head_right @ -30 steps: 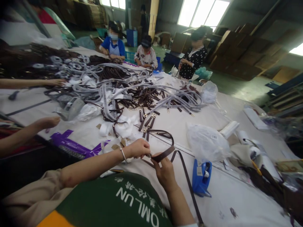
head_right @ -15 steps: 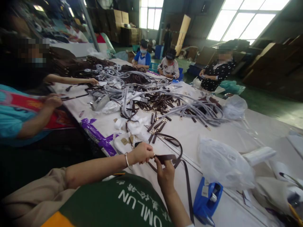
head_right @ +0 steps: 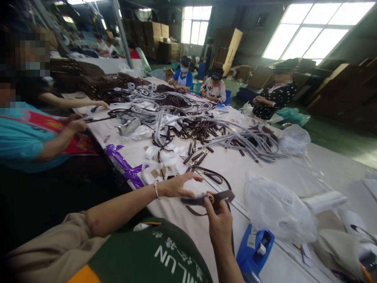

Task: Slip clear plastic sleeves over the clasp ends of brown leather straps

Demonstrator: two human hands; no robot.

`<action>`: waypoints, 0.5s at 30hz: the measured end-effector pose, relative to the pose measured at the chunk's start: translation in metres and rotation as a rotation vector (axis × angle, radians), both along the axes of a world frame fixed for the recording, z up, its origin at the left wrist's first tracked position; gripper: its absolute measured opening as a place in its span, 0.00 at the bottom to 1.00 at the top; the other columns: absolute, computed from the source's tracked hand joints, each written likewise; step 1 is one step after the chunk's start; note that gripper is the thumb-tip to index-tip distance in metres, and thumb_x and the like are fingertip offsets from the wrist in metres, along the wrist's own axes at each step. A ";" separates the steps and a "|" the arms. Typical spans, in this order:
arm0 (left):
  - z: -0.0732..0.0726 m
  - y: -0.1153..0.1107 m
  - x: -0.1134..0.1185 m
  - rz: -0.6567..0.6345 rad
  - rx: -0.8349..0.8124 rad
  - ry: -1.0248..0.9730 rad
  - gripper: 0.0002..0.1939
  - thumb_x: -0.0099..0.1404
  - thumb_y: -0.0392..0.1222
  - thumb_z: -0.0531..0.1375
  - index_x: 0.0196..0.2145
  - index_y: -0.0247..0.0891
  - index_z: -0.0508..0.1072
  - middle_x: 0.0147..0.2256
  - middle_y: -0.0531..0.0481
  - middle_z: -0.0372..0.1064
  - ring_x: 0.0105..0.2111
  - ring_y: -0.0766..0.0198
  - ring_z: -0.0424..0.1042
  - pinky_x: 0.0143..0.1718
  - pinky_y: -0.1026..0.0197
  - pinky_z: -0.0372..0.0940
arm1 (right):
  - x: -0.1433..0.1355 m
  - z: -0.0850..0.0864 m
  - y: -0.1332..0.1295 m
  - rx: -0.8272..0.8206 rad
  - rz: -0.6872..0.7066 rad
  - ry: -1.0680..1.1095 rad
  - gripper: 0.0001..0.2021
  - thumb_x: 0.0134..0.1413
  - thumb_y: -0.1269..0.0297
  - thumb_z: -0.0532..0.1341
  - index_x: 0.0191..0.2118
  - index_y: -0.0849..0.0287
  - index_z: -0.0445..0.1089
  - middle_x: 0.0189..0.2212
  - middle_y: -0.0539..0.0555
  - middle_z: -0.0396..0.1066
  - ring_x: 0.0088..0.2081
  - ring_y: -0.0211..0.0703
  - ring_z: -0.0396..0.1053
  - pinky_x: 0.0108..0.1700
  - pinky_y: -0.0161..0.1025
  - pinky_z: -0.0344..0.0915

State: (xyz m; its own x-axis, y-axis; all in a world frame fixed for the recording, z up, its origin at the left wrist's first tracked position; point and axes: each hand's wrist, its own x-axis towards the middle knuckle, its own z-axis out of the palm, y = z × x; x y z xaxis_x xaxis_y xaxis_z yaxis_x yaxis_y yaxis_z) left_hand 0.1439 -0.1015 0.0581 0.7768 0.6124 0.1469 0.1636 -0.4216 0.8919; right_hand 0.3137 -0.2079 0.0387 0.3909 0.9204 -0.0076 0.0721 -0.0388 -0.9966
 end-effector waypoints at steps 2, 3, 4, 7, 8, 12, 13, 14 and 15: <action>-0.017 0.001 -0.016 -0.095 0.095 0.188 0.27 0.52 0.38 0.65 0.51 0.38 0.67 0.40 0.49 0.72 0.38 0.63 0.70 0.40 0.66 0.63 | 0.005 0.008 -0.006 0.047 -0.079 0.085 0.20 0.45 0.56 0.66 0.44 0.59 0.70 0.38 0.55 0.73 0.39 0.45 0.70 0.44 0.42 0.66; -0.025 0.003 -0.029 -0.078 0.130 0.289 0.22 0.53 0.35 0.64 0.47 0.39 0.70 0.36 0.51 0.73 0.35 0.64 0.71 0.38 0.67 0.63 | 0.009 0.011 -0.008 0.076 -0.118 0.144 0.19 0.45 0.57 0.66 0.44 0.59 0.70 0.38 0.54 0.73 0.39 0.43 0.70 0.44 0.40 0.66; -0.032 0.005 -0.044 -0.011 0.166 0.372 0.17 0.53 0.33 0.62 0.43 0.39 0.72 0.33 0.52 0.73 0.34 0.64 0.71 0.38 0.67 0.63 | 0.012 0.014 -0.009 0.102 -0.152 0.209 0.18 0.45 0.58 0.66 0.43 0.59 0.70 0.37 0.52 0.72 0.38 0.41 0.70 0.43 0.38 0.66; -0.041 0.014 -0.115 0.316 0.250 0.473 0.14 0.55 0.29 0.56 0.41 0.33 0.73 0.38 0.45 0.73 0.39 0.59 0.70 0.44 0.61 0.61 | 0.022 0.018 -0.006 0.161 -0.218 0.372 0.16 0.44 0.62 0.67 0.42 0.58 0.70 0.36 0.50 0.71 0.36 0.35 0.69 0.39 0.31 0.67; -0.040 0.016 -0.146 0.421 0.262 0.486 0.16 0.57 0.30 0.53 0.44 0.30 0.71 0.42 0.41 0.71 0.42 0.57 0.69 0.47 0.59 0.60 | 0.024 0.018 -0.003 0.181 -0.227 0.402 0.15 0.44 0.63 0.67 0.41 0.58 0.70 0.36 0.49 0.70 0.35 0.34 0.68 0.38 0.30 0.67; -0.031 -0.003 -0.284 1.024 0.252 0.564 0.14 0.62 0.39 0.52 0.44 0.34 0.71 0.43 0.46 0.71 0.43 0.61 0.69 0.48 0.64 0.60 | 0.026 0.011 0.015 0.250 -0.231 0.503 0.12 0.44 0.67 0.67 0.38 0.58 0.70 0.35 0.48 0.67 0.34 0.32 0.67 0.35 0.28 0.68; -0.028 -0.016 -0.315 1.169 0.204 0.588 0.14 0.63 0.41 0.52 0.44 0.35 0.71 0.44 0.48 0.71 0.43 0.62 0.69 0.48 0.65 0.60 | 0.026 0.009 0.020 0.254 -0.230 0.536 0.11 0.43 0.67 0.67 0.37 0.58 0.70 0.34 0.48 0.67 0.34 0.32 0.67 0.34 0.27 0.68; -0.025 -0.031 -0.342 1.315 0.144 0.613 0.15 0.63 0.41 0.52 0.45 0.35 0.70 0.44 0.48 0.70 0.44 0.63 0.69 0.47 0.66 0.60 | 0.025 0.006 0.025 0.255 -0.230 0.568 0.11 0.43 0.68 0.67 0.36 0.58 0.70 0.34 0.48 0.67 0.34 0.31 0.67 0.33 0.26 0.68; -0.021 -0.048 -0.365 1.457 0.085 0.646 0.15 0.64 0.41 0.51 0.46 0.35 0.69 0.45 0.48 0.70 0.45 0.62 0.68 0.47 0.65 0.60 | 0.024 0.003 0.030 0.255 -0.233 0.594 0.10 0.42 0.68 0.67 0.35 0.58 0.70 0.34 0.47 0.67 0.33 0.31 0.67 0.31 0.25 0.67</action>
